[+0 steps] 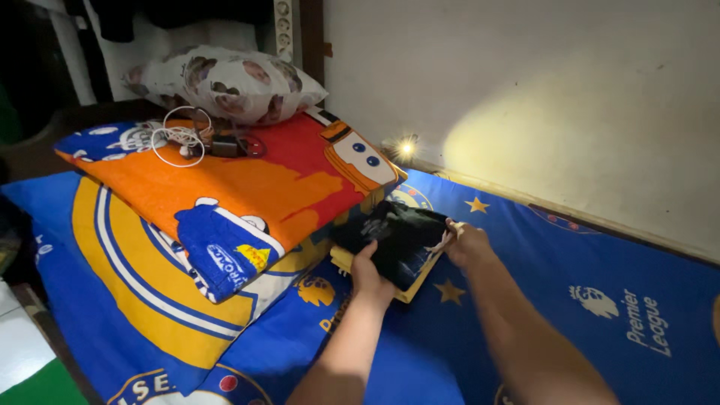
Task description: The person folds a black shirt and a light blue shirt by hand on a bed, placing each folded item onto a stack.
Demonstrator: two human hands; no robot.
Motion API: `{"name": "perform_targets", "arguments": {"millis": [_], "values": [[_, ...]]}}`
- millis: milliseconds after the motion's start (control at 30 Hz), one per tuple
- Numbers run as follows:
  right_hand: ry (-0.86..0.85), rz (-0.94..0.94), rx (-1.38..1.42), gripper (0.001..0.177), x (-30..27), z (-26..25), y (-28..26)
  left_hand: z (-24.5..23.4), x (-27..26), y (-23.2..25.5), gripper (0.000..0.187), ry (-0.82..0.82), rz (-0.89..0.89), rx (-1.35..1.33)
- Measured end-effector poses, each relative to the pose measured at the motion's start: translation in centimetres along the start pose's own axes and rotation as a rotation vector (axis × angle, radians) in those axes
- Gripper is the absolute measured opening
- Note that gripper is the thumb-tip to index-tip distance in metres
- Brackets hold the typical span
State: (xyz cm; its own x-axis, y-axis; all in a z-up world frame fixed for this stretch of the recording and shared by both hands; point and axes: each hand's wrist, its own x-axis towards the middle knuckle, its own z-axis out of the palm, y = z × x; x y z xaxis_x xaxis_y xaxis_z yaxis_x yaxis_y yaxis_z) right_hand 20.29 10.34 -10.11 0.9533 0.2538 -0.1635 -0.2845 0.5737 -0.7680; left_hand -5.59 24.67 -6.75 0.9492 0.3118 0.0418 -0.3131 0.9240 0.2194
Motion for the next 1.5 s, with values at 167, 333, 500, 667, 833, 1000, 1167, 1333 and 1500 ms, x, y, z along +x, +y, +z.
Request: {"name": "perform_targets", "arguments": {"millis": [167,333,500,667,833,1000,1167,1333,1500], "values": [[-0.119,-0.071,-0.066,0.015,1.2,0.1,-1.3,0.9,0.6,-0.4,0.044,0.141,0.010,-0.034],[0.100,-0.300,-0.776,0.022,-3.0,-0.2,-2.5,0.7,0.1,-0.3,0.047,0.052,0.036,-0.050],[0.159,-0.128,-0.461,0.020,-7.7,-1.8,-2.8,0.6,1.0,-0.1,0.044,-0.007,0.008,0.010],[0.106,-0.133,-0.279,0.020,-11.1,-4.8,-1.2,1.2,1.2,-0.4,0.041,0.071,0.081,-0.029],[0.110,-0.195,-0.320,0.021,-14.7,-7.4,1.4,2.2,0.0,-0.8,0.040,0.124,0.129,-0.012],[0.034,-0.198,-0.186,0.023,-15.3,-8.0,1.4,1.7,0.3,-0.8,0.041,0.126,0.126,-0.054],[0.035,-0.160,-0.199,0.024,-16.3,-7.3,0.8,2.2,0.5,0.2,0.040,0.103,0.078,0.111],[0.019,-0.123,-0.193,0.022,-16.4,-7.1,0.4,3.4,0.0,-0.8,0.049,0.250,0.152,0.247],[0.020,-0.099,-0.166,0.020,-16.3,-7.0,0.4,2.7,1.1,0.7,0.048,0.271,-0.053,0.167]]}}
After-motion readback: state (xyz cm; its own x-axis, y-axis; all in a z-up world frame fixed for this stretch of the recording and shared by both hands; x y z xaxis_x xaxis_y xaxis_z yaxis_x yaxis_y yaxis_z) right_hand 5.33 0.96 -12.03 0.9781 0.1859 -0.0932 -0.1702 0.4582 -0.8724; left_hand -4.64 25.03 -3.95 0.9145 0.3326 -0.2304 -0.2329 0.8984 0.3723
